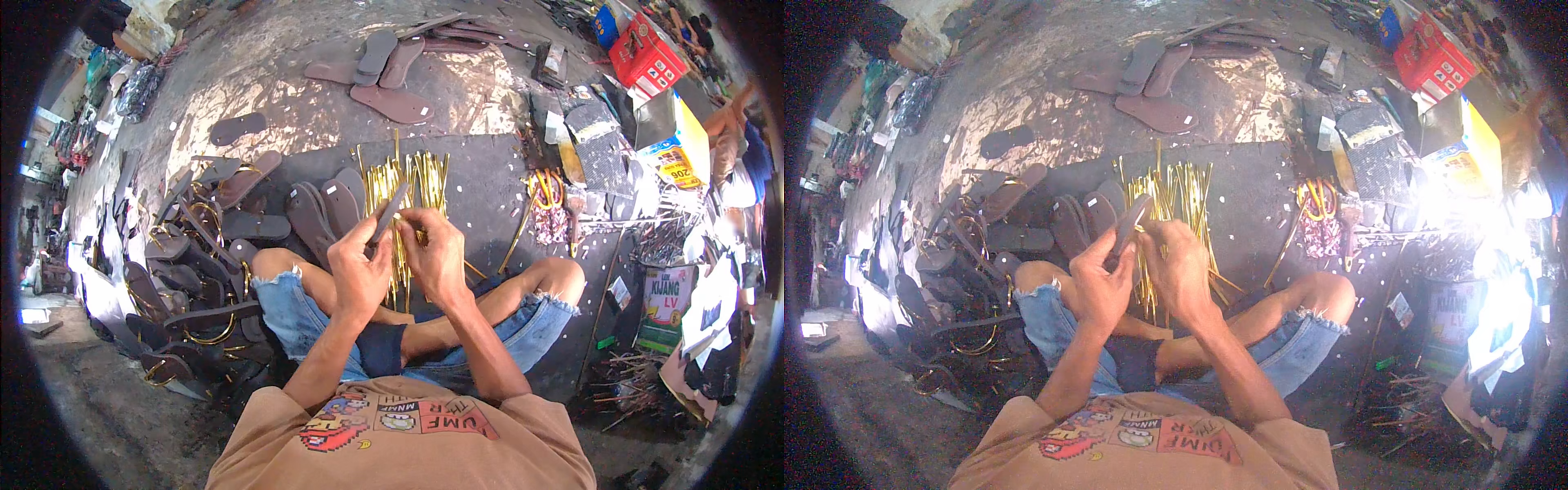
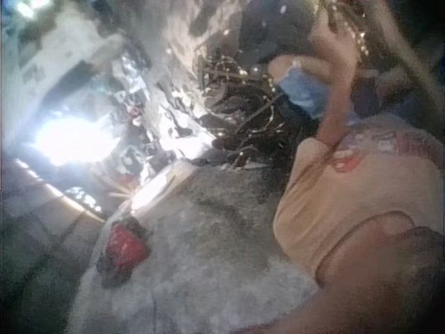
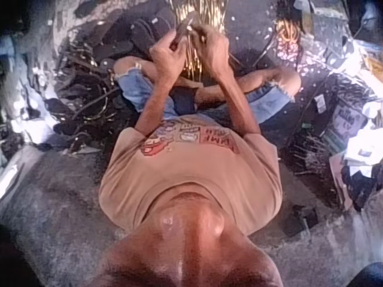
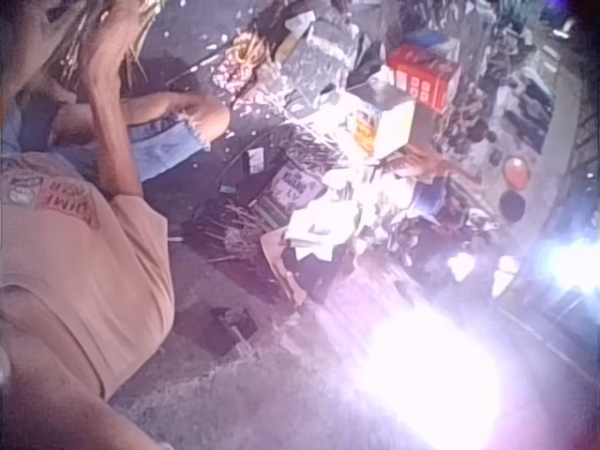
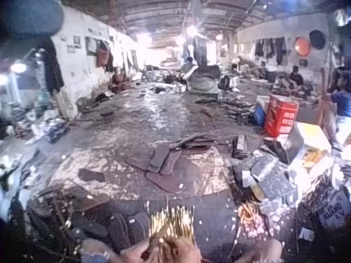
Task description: The person sits on the floor and assembles sandals by inserting gold-colored metal rods into pre-cut slots on brown sandal soles. The person uses yellow-handled scissors to trim the rods to length and then inserts them into the soles, repeating the process for multiple units.
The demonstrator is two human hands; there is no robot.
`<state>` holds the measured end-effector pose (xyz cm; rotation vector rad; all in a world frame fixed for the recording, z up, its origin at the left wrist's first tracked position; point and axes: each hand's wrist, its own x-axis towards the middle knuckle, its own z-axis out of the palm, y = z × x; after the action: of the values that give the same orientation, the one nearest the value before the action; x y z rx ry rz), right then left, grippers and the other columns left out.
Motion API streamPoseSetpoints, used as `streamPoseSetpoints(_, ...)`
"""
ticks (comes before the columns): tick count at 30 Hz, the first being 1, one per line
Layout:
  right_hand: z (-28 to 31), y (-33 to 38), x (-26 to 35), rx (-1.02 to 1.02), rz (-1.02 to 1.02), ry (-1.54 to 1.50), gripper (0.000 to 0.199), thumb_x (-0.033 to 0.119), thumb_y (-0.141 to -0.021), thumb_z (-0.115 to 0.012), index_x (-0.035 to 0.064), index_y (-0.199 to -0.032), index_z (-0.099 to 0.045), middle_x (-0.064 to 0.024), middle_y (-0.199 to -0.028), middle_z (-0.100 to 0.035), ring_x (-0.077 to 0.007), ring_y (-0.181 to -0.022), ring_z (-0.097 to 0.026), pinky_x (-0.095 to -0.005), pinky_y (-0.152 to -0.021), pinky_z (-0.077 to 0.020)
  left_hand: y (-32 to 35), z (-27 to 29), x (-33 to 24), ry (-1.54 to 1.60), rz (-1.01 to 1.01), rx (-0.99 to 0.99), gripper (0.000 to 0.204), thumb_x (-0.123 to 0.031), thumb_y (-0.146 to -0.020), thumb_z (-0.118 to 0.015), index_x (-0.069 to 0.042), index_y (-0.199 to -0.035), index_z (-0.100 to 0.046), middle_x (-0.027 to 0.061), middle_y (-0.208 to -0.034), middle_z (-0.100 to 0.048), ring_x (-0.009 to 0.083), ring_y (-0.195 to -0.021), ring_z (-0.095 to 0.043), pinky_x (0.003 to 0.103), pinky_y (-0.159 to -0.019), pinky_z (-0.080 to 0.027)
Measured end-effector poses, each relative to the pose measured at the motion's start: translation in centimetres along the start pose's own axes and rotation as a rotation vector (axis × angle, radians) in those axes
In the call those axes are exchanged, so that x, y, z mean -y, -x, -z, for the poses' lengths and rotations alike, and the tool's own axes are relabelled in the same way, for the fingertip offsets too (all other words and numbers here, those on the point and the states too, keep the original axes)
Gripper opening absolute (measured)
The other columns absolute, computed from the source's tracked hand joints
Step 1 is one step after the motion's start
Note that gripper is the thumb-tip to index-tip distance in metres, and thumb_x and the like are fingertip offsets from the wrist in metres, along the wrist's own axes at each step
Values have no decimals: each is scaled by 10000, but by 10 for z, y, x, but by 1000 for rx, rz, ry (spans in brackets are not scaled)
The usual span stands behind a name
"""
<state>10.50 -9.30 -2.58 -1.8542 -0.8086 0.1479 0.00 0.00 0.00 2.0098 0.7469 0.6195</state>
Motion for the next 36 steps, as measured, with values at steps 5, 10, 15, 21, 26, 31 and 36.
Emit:
streamPoseSetpoints(5, -5, 11, 11, -73, 11, 41, 216, -71, -895, -714, -16, -1104, -718, -225, -921, -723, -428, -845, -723, -462, -734, -569, 8, -4, -14, -178, -173, -87, 481, 93, -904, -686, 3, -1376, -693, 249, -1182, -762, 359, -1153, -759, 377, -925, -591)
streamPoseSetpoints(10, 1, 3, -8, -10, 90, 96, 113, 82, -970, -743, -13, -1032, -738, -211, -889, -715, -416, -818, -695, -490, -731, -542, -3, 0, -2, -56, -156, -34, 493, 66, -911, -696, -23, -1397, -686, 246, -1183, -755, 403, -1028, -768, 421, -823, -610)
streamPoseSetpoints(15, 11, 8, -16, 103, 55, 87, 154, 81, -954, -725, -1, -1084, -720, -218, -914, -700, -434, -880, -693, -527, -759, -552, -11, 3, 8, -80, -195, 22, 439, 40, -926, -691, -43, -1356, -717, 235, -1163, -759, 395, -988, -775, 419, -800, -609)
streamPoseSetpoints(21, 9, 8, -19, 70, 69, 19, 136, 72, -958, -719, -4, -1070, -703, -222, -919, -701, -442, -873, -697, -530, -742, -552, -6, -2, -6, -69, -242, 1, 456, 49, -915, -687, -49, -1359, -716, 220, -1193, -761, 375, -1051, -769, 419, -853, -616)
streamPoseSetpoints(26, 12, 10, -12, 57, 74, 33, 125, 61, -987, -681, -8, -1086, -714, -213, -928, -731, -435, -851, -712, -503, -726, -563, 1, -4, -18, -145, -259, -44, 490, 63, -889, -693, -64, -1361, -724, 184, -1234, -764, 390, -1086, -753, 420, -885, -616)
streamPoseSetpoints(31, 35, -8, 1, 182, -117, -201, 217, 174, -1081, -624, -21, -1143, -696, -233, -799, -721, -447, -745, -716, -504, -714, -564, -13, 21, -9, -211, -305, 115, 783, -39, -861, -794, -77, -1587, -502, 204, -1538, -574, 380, -1309, -660, 437, -1026, -568)
streamPoseSetpoints(36, 40, -27, -21, 132, -24, 120, 194, 118, -1023, -712, -6, -1169, -734, -192, -970, -745, -338, -809, -725, -445, -737, -575, -10, 46, 67, 320, 138, 408, 859, -3, -854, -762, -102, -1644, -440, 80, -1445, -568, 175, -1242, -638, 330, -1045, -527)
